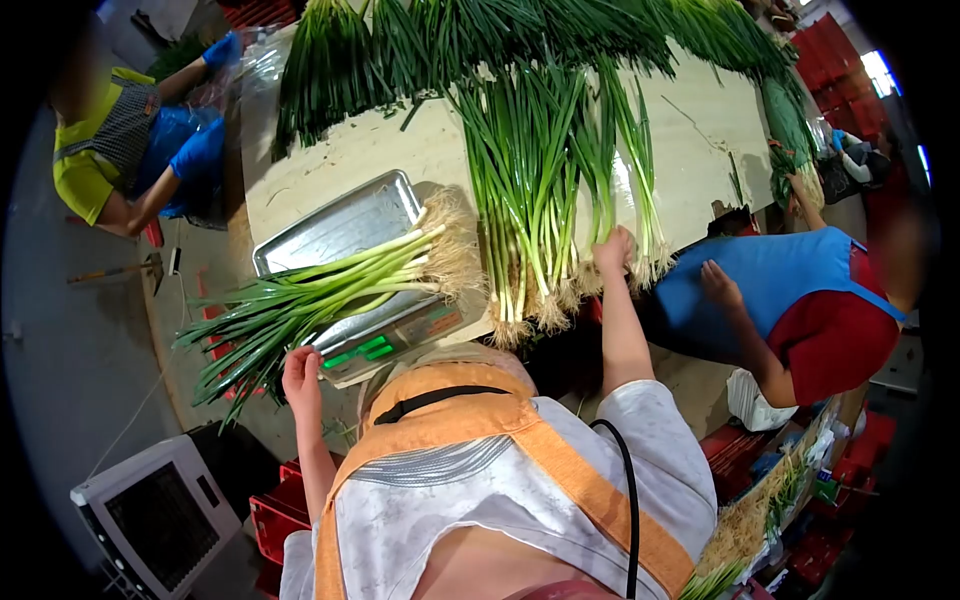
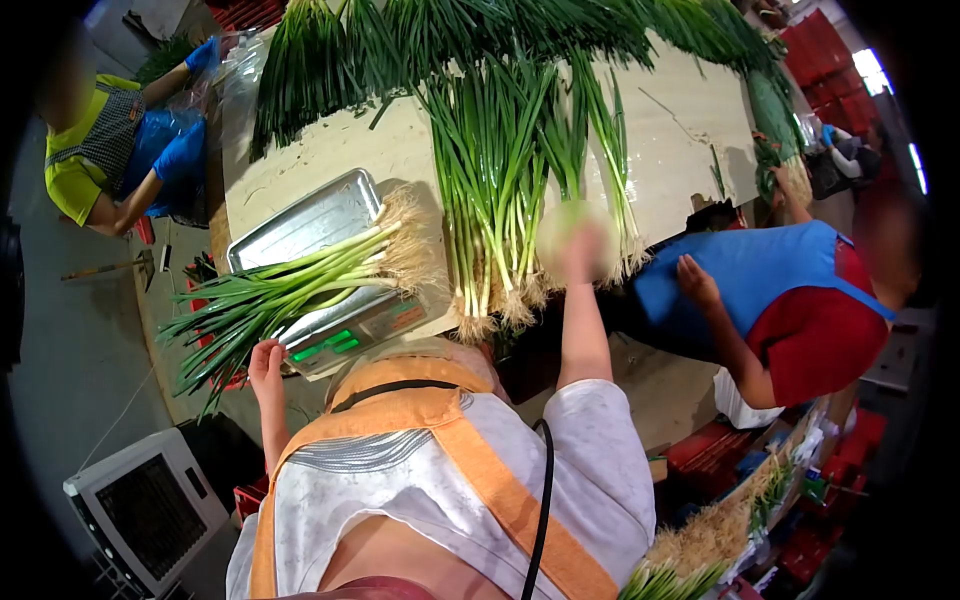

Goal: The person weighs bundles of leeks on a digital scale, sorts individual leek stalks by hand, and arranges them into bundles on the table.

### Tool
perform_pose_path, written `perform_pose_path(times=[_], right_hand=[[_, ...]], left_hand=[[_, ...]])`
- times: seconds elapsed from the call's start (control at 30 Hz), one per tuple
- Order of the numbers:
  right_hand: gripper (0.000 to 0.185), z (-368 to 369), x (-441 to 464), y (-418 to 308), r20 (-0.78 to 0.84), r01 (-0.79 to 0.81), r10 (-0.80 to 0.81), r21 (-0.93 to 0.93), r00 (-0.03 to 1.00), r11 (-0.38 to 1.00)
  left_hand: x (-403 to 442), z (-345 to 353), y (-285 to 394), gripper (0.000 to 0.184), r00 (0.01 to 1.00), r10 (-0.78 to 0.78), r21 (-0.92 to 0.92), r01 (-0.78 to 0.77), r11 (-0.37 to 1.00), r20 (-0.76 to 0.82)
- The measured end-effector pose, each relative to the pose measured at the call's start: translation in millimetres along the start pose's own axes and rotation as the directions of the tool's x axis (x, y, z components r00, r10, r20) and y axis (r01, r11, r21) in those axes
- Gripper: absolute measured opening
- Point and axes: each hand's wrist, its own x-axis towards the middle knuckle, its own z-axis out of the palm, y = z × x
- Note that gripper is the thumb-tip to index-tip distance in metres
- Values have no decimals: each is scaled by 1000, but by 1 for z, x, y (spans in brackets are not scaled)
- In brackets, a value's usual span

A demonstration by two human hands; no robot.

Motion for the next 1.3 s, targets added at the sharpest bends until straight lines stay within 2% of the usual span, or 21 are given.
perform_pose_path(times=[0.03,0.17,0.27,0.37,0.47,0.5,0.53,0.6,0.7,0.8,0.9,1.0,1.03,1.13,1.17,1.27,1.3], right_hand=[[67,16,-3,-4,-54,56,-48,178,997,982],[59,22,-15,6,40,303,-311,136,950,943],[52,-21,-13,30,-71,184,-172,244,983,952],[40,-24,-20,42,-15,65,-70,-199,997,978],[30,-13,3,36,-126,213,-203,74,971,974],[24,-44,-11,7,-100,238,-217,362,971,901],[23,-73,-27,-23,-114,269,-250,577,961,771],[22,-117,-57,-79,-151,261,-303,892,941,368],[15,-158,-102,-149,-237,338,-423,923,875,184],[15,-166,-148,-202,-387,582,-636,804,668,121],[16,-159,-175,-241,-499,832,-772,550,394,69],[13,-136,-185,-275,-427,885,-869,465,251,28],[12,-124,-187,-280,-323,877,-908,472,265,88],[15,-85,-190,-280,-215,957,-960,263,179,120],[18,-78,-191,-278,-192,949,-958,277,211,153],[19,-91,-197,-276,-232,909,-935,383,268,165],[18,-89,-192,-273,-230,893,-936,424,267,150]], left_hand=[[-1,3,2,11,1000,-5,8,5,1000,-5],[-3,14,8,12,1000,-4,32,5,999,-16],[-3,15,5,12,1000,2,44,-3,999,2],[-2,17,-1,12,1000,11,60,-12,998,20],[-3,21,4,12,1000,15,57,-16,998,19],[-3,21,5,12,1000,21,54,-22,998,21],[-3,20,6,12,999,25,53,-26,998,23],[-1,20,4,12,999,30,86,-32,996,25],[4,23,2,14,999,51,141,-52,989,12],[7,28,17,15,996,79,195,-86,977,43],[9,35,29,15,978,191,299,-207,931,80],[9,44,30,17,951,279,396,-309,865,133],[10,46,33,17,932,305,419,-360,833,195],[9,51,38,20,862,358,524,-503,687,358],[10,52,39,20,836,364,558,-546,625,410],[12,54,33,25,791,458,515,-612,600,406],[15,54,32,40,813,381,533,-578,618,441]])
